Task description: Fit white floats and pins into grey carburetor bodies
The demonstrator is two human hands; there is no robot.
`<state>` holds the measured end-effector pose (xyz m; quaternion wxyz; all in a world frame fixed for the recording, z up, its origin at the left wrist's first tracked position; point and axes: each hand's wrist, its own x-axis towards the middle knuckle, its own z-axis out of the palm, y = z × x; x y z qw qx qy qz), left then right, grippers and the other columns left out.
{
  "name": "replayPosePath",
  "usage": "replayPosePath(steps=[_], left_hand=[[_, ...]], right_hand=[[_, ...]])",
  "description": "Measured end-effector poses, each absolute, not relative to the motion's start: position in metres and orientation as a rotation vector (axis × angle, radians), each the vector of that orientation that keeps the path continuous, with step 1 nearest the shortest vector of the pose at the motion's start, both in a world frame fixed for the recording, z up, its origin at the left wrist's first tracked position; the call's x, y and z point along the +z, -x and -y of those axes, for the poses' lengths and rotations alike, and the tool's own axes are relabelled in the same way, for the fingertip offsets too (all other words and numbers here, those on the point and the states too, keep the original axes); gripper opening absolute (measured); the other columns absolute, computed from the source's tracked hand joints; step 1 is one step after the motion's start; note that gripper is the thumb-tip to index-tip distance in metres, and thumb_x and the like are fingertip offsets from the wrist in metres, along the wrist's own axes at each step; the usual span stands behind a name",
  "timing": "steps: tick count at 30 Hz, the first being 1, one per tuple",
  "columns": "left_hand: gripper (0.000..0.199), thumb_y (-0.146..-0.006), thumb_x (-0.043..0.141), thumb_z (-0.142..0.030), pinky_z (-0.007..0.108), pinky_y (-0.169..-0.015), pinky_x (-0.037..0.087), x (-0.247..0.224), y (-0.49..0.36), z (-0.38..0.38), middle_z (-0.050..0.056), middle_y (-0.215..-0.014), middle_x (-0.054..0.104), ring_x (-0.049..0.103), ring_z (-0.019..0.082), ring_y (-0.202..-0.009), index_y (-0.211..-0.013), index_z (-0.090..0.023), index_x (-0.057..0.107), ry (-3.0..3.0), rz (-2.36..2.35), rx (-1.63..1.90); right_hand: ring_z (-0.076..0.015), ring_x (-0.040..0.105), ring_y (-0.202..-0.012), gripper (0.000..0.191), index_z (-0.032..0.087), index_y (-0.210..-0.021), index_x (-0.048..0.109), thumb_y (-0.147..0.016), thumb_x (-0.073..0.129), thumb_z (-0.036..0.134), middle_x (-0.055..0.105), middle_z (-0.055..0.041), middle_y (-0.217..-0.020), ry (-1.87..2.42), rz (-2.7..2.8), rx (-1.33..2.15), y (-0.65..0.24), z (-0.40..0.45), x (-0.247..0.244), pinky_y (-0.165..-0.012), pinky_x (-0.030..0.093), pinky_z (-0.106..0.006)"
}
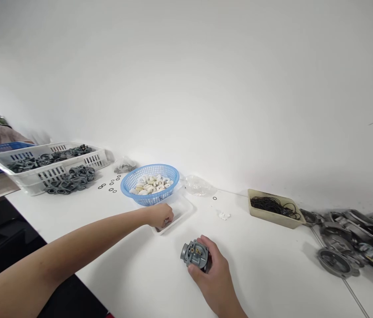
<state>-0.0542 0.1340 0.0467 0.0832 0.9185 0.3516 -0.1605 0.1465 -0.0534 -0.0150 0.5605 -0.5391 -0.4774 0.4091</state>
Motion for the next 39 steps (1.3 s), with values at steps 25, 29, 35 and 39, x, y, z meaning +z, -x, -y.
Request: replayPosePath(steps=[25, 29, 35, 39], left_hand=[[0.029, -0.055, 0.055, -0.006, 0.025, -0.065, 0.044, 0.043, 0.051, -0.135, 0.004, -0.083, 0.065, 0.057, 0.018, -0.073, -0.081, -0.018, 0.062, -2.672, -1.095, -0.404], [0.028, -0.056, 0.055, -0.007, 0.024, -0.062, 0.042, 0.044, 0.05, -0.135, 0.003, -0.083, 0.065, 0.056, 0.018, -0.072, -0.081, -0.018, 0.061, -2.661, -1.115, -0.425], [0.026, -0.056, 0.055, -0.008, 0.023, -0.06, 0.04, 0.043, 0.049, -0.137, 0.004, -0.084, 0.064, 0.056, 0.018, -0.073, -0.08, -0.018, 0.06, -2.667, -1.133, -0.451], [0.025, -0.056, 0.054, -0.009, 0.023, -0.06, 0.04, 0.044, 0.047, -0.138, 0.004, -0.084, 0.064, 0.056, 0.018, -0.075, -0.079, -0.018, 0.059, -2.676, -1.138, -0.456]], right_hand=[[-0.0283, 0.059, -0.108, 0.063, 0.02, -0.122, 0.05, -0.064, 0.072, 0.027, 0.058, -0.0103, -0.123, 1.243, 1.221, 0.941, -0.154, 0.052, -0.016, -0.094, 0.049, -0.044], [-0.0279, 0.06, -0.106, 0.063, 0.02, -0.122, 0.051, -0.064, 0.073, 0.028, 0.059, -0.0099, -0.123, 1.235, 1.234, 0.932, -0.155, 0.052, -0.016, -0.092, 0.05, -0.043], [-0.0275, 0.059, -0.108, 0.065, 0.021, -0.124, 0.049, -0.065, 0.074, 0.029, 0.058, -0.0096, -0.124, 1.239, 1.251, 0.933, -0.157, 0.052, -0.017, -0.094, 0.049, -0.044], [-0.0273, 0.059, -0.109, 0.064, 0.021, -0.124, 0.049, -0.066, 0.074, 0.029, 0.058, -0.0092, -0.124, 1.236, 1.288, 0.939, -0.16, 0.051, -0.018, -0.095, 0.049, -0.044]])
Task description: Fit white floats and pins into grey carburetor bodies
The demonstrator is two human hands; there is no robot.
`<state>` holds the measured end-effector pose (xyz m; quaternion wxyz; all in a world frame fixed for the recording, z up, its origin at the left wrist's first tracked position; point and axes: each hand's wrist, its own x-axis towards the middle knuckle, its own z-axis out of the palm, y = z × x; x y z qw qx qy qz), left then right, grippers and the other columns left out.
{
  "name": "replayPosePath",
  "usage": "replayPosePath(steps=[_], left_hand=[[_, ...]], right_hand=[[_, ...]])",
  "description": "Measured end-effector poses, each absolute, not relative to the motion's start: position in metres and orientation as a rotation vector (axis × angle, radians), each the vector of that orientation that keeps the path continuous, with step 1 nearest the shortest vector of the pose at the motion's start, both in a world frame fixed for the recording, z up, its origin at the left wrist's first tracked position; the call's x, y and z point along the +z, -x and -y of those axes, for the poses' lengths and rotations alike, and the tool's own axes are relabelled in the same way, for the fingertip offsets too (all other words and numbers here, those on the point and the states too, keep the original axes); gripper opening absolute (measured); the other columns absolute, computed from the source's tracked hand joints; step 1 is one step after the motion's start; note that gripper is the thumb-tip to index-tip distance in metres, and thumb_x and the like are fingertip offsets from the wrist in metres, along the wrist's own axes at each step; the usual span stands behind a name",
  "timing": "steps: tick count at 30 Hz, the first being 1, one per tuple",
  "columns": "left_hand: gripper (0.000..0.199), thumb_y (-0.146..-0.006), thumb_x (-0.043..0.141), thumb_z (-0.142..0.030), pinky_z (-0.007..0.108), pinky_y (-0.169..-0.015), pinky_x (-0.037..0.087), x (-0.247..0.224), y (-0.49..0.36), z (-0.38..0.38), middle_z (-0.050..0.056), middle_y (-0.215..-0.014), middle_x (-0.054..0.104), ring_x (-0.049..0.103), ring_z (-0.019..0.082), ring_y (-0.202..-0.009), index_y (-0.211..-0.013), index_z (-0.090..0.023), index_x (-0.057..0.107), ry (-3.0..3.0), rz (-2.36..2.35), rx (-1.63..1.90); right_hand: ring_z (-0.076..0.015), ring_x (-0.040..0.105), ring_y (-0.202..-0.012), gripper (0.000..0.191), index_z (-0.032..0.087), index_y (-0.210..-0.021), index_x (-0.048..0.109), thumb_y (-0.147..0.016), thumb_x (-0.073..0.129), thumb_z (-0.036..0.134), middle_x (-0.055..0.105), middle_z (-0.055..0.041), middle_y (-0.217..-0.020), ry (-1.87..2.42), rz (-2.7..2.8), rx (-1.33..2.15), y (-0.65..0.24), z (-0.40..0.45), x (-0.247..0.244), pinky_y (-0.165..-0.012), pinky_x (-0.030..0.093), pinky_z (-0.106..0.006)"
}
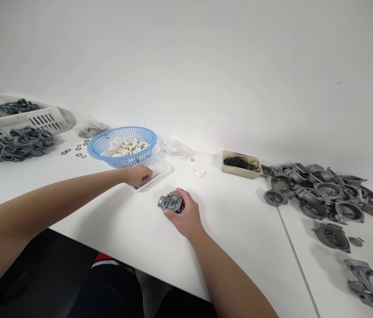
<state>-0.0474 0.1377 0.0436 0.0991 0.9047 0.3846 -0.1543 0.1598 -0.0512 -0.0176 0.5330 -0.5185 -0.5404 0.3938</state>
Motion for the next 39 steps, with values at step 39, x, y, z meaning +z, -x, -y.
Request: replayPosePath(steps=[39], left_hand=[[0.039, -0.065, 0.053, -0.012, 0.024, -0.067, 0.044, 0.065, 0.054, -0.141, 0.006, -0.101, 0.065, 0.059, 0.019, -0.087, -0.103, -0.019, 0.063, -2.736, -1.262, -0.468]], right_hand=[[-0.0273, 0.061, -0.107, 0.062, 0.024, -0.125, 0.049, -0.068, 0.074, 0.026, 0.059, -0.0073, -0.123, 1.232, 1.273, 0.964, -0.159, 0.053, -0.015, -0.093, 0.05, -0.044]])
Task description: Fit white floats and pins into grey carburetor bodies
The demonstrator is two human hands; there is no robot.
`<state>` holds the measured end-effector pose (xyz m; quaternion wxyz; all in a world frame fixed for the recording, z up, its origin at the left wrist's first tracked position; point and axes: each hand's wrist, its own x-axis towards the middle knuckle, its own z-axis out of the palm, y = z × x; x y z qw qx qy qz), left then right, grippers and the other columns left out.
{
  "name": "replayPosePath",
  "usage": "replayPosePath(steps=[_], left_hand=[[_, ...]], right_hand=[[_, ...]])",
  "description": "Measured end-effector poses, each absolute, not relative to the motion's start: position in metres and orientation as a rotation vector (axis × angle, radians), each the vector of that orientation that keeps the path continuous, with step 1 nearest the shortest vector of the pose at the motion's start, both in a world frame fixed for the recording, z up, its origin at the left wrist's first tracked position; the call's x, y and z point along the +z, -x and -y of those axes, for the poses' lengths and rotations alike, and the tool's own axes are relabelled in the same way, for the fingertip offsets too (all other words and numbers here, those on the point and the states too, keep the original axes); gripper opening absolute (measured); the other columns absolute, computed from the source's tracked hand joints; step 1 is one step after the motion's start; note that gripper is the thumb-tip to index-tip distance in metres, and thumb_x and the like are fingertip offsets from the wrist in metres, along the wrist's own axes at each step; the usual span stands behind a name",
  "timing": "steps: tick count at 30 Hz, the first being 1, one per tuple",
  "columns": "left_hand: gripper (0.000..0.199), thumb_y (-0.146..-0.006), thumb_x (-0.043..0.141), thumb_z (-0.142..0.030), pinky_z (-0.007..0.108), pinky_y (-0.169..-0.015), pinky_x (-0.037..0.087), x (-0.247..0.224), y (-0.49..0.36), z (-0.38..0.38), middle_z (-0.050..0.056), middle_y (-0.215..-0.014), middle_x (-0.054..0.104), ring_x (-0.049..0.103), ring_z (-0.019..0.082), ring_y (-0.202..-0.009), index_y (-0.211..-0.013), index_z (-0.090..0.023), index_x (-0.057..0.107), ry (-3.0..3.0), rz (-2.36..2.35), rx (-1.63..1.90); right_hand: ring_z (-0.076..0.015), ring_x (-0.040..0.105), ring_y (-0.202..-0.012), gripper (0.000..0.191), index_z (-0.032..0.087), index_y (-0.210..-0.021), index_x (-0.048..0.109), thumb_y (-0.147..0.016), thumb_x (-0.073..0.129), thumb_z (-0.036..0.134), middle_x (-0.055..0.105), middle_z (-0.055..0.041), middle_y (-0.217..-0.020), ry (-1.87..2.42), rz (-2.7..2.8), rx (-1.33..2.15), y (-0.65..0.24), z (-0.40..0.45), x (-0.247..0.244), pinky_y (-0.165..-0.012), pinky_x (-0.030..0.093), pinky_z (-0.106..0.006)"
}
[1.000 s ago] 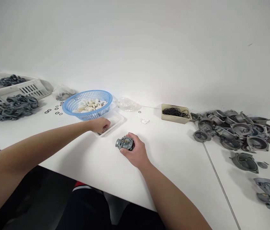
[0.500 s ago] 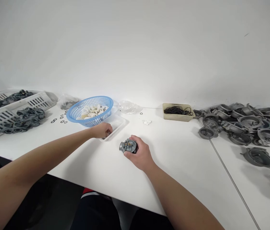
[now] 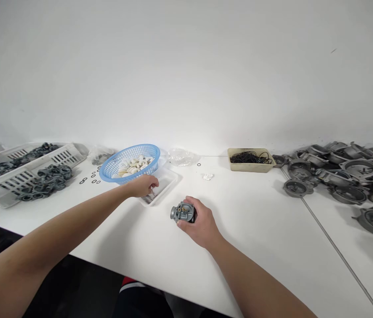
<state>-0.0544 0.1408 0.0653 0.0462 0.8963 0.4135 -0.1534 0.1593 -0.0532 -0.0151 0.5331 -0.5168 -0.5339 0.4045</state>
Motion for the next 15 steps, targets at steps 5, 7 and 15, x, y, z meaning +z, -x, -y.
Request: replayPosePath(steps=[5, 7, 15], left_hand=[[0.049, -0.058, 0.058, -0.009, 0.025, -0.067, 0.043, 0.068, 0.061, -0.152, 0.005, -0.096, 0.068, 0.06, 0.021, -0.084, -0.105, -0.022, 0.066, -2.761, -1.179, -0.611], [0.051, -0.056, 0.058, -0.006, 0.025, -0.068, 0.042, 0.061, 0.061, -0.153, 0.006, -0.097, 0.068, 0.06, 0.021, -0.084, -0.103, -0.022, 0.068, -2.78, -1.14, -0.639], [0.03, -0.058, 0.054, -0.001, 0.024, -0.059, 0.035, 0.047, 0.061, -0.142, 0.003, -0.073, 0.067, 0.057, 0.016, -0.067, -0.075, -0.02, 0.07, -2.866, -1.09, -0.626]], right_hand=[[-0.0278, 0.061, -0.105, 0.062, 0.022, -0.125, 0.048, -0.068, 0.073, 0.025, 0.058, -0.0086, -0.123, 1.232, 1.29, 0.978, -0.159, 0.053, -0.014, -0.093, 0.05, -0.045], [-0.0278, 0.061, -0.105, 0.061, 0.022, -0.124, 0.048, -0.069, 0.073, 0.025, 0.059, -0.0086, -0.122, 1.234, 1.299, 0.966, -0.159, 0.053, -0.014, -0.093, 0.05, -0.045], [-0.0259, 0.06, -0.106, 0.058, 0.026, -0.123, 0.048, -0.07, 0.072, 0.026, 0.058, -0.0057, -0.123, 1.246, 1.311, 0.956, -0.159, 0.054, -0.015, -0.093, 0.05, -0.043]])
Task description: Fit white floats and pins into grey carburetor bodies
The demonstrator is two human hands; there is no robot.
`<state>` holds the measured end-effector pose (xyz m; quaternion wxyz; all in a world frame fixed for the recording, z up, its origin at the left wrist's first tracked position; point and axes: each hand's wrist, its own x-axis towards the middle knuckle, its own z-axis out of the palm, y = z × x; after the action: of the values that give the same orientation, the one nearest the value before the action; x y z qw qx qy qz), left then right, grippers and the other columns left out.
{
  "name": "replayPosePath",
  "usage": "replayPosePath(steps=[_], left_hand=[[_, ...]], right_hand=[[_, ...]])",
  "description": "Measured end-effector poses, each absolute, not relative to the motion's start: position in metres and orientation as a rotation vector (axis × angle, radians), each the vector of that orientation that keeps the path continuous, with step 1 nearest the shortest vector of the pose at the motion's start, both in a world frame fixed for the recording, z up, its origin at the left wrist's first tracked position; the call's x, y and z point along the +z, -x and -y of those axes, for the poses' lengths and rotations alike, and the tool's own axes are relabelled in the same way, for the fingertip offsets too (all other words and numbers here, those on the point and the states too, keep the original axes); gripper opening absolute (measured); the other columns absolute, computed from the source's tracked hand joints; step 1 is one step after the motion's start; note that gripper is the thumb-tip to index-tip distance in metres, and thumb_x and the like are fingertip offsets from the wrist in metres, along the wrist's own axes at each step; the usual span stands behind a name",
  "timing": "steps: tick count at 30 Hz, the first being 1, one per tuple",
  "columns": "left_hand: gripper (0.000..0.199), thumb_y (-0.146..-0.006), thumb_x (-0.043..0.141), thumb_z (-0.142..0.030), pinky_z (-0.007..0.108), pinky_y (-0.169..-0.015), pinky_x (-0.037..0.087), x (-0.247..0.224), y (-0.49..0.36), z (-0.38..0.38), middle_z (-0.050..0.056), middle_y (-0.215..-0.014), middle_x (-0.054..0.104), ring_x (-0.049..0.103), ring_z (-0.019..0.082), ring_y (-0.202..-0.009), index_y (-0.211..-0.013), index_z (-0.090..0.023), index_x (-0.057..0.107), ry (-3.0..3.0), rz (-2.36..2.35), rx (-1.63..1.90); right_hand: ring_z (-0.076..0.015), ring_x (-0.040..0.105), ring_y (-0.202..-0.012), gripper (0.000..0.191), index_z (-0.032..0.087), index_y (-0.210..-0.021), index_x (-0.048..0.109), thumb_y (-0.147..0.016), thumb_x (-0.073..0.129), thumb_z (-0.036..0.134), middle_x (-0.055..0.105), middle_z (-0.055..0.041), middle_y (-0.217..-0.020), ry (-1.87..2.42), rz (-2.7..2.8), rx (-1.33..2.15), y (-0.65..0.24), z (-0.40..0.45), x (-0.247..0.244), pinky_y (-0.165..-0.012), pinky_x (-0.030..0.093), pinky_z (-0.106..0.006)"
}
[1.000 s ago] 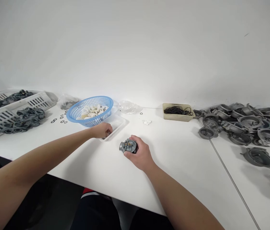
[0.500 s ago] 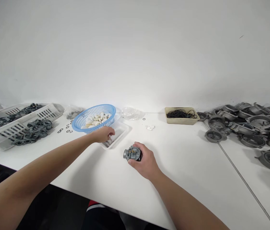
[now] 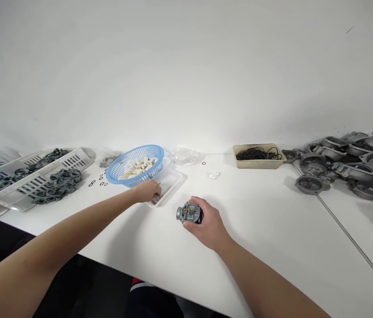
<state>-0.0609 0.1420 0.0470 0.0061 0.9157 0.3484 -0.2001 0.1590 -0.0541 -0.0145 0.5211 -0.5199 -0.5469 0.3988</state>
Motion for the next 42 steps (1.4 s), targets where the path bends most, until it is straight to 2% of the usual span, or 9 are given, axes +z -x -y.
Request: replayPosePath(steps=[6, 13, 17, 25, 32, 37, 42], left_hand=[[0.029, -0.059, 0.051, -0.002, 0.024, -0.055, 0.032, 0.056, 0.058, -0.133, 0.005, -0.074, 0.066, 0.057, 0.018, -0.066, -0.076, -0.02, 0.067, -2.905, -1.14, -0.694], [0.037, -0.063, 0.055, -0.007, 0.026, -0.06, 0.039, 0.058, 0.054, -0.135, 0.008, -0.085, 0.066, 0.06, 0.022, -0.075, -0.096, -0.021, 0.063, -2.912, -1.145, -0.794], [0.037, -0.065, 0.054, -0.008, 0.028, -0.062, 0.041, 0.058, 0.053, -0.139, 0.01, -0.086, 0.065, 0.061, 0.024, -0.075, -0.099, -0.02, 0.06, -2.905, -1.13, -0.818], [0.033, -0.06, 0.059, -0.011, 0.031, -0.064, 0.043, 0.06, 0.049, -0.14, 0.008, -0.083, 0.064, 0.06, 0.025, -0.074, -0.092, -0.019, 0.056, -2.895, -1.078, -0.891], [0.026, -0.063, 0.054, -0.013, 0.033, -0.065, 0.043, 0.055, 0.049, -0.139, 0.009, -0.082, 0.063, 0.06, 0.026, -0.075, -0.089, -0.019, 0.055, -2.881, -1.107, -0.882], [0.021, -0.064, 0.053, -0.015, 0.031, -0.064, 0.042, 0.054, 0.05, -0.14, 0.008, -0.079, 0.064, 0.06, 0.025, -0.073, -0.084, -0.018, 0.057, -2.886, -1.123, -0.798], [0.024, -0.062, 0.049, -0.01, 0.027, -0.06, 0.039, 0.059, 0.049, -0.14, 0.006, -0.076, 0.064, 0.058, 0.02, -0.069, -0.082, -0.019, 0.059, -2.848, -1.208, -0.593]], right_hand=[[-0.0252, 0.061, -0.106, 0.056, 0.028, -0.122, 0.049, -0.07, 0.072, 0.026, 0.058, -0.0041, -0.122, 1.253, 1.299, 0.958, -0.158, 0.054, -0.016, -0.092, 0.05, -0.042], [-0.0265, 0.061, -0.104, 0.057, 0.026, -0.121, 0.051, -0.067, 0.072, 0.024, 0.059, -0.0055, -0.12, 1.261, 1.298, 0.926, -0.158, 0.052, -0.016, -0.091, 0.05, -0.043], [-0.0259, 0.06, -0.106, 0.059, 0.025, -0.121, 0.051, -0.066, 0.073, 0.024, 0.059, -0.0055, -0.12, 1.242, 1.318, 0.898, -0.159, 0.051, -0.016, -0.093, 0.049, -0.042], [-0.0258, 0.06, -0.106, 0.063, 0.023, -0.122, 0.05, -0.064, 0.075, 0.026, 0.06, -0.0062, -0.119, 1.255, 1.342, 0.865, -0.159, 0.051, -0.012, -0.094, 0.048, -0.042], [-0.0251, 0.059, -0.108, 0.064, 0.023, -0.123, 0.05, -0.064, 0.075, 0.026, 0.06, -0.0062, -0.12, 1.255, 1.344, 0.854, -0.159, 0.051, -0.012, -0.095, 0.047, -0.041], [-0.0234, 0.061, -0.1, 0.061, 0.025, -0.119, 0.052, -0.063, 0.076, 0.025, 0.061, -0.0045, -0.116, 1.24, 1.317, 0.848, -0.158, 0.051, -0.011, -0.087, 0.05, -0.038], [-0.0237, 0.062, -0.096, 0.059, 0.026, -0.116, 0.054, -0.062, 0.076, 0.023, 0.063, -0.0034, -0.111, 1.21, 1.324, 0.844, -0.158, 0.051, -0.01, -0.082, 0.051, -0.037]])
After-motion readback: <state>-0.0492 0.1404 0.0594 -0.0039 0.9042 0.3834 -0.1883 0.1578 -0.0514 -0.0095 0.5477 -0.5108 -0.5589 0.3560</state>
